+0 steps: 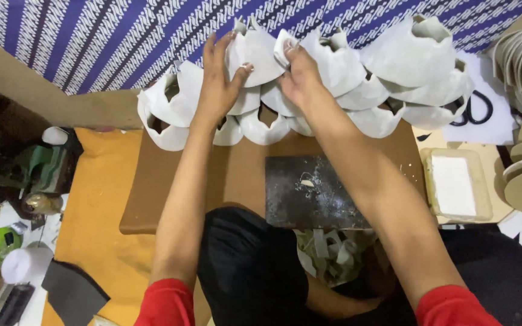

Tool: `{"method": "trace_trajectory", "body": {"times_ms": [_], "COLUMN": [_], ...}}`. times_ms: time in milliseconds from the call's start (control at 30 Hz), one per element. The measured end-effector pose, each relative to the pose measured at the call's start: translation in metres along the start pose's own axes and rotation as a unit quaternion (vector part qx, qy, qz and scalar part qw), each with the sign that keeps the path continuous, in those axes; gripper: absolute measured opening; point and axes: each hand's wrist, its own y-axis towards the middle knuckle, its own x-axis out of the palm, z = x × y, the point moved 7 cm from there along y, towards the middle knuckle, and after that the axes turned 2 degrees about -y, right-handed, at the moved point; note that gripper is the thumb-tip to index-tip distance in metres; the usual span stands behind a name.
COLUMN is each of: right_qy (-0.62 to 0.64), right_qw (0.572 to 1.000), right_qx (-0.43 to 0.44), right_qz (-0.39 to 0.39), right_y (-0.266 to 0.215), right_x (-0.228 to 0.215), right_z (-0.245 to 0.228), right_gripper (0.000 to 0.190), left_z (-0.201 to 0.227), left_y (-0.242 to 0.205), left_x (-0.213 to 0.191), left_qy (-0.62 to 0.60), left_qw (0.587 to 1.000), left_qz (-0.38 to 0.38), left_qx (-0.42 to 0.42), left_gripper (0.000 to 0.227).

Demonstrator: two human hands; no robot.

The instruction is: The person sits on the floor and smooths the edges of white shoe parts using a small white block on a dark board. They repeatedly pick up parts, rub the block along the edges, and place the finished parts into a pile.

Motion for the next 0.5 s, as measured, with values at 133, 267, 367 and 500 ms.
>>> {"method": "trace_trajectory", "body": {"times_ms": [133, 267, 367, 500], "right_qy": [-0.035, -0.167, -0.304, -0.448], "right_qw": [0.994, 0.972, 0.944, 0.888], "right_qx": [0.009, -0.083, -0.051, -0.098], "right_qz": [-0.099, -0.144, -0.117, -0.023], "right_y": [-0.025, -0.105, -0.180, -0.222], "right_x": [0.000, -0.024, -0.058, -0.177], "right_z": [0.000, -0.006, -0.009, -0.013], "right_gripper": [0.030, 0.076, 0.058, 0.023], "left_z": [0.028, 0.017, 0.021, 0.044], "left_y": [0.011, 0.002, -0.018, -0.056], "left_x": [0.006, 0.023, 0.024, 0.027], "left_qy": [0.052, 0.182, 0.188, 0.120], "left_qw": [0.997, 0.981, 0.974, 0.964], "left_qz": [0.018, 0.070, 0.125, 0.237], "left_qx": [0.051, -0.016, -0.025, 0.017], "left_gripper": [0.058, 0.083, 0.092, 0.079]}}
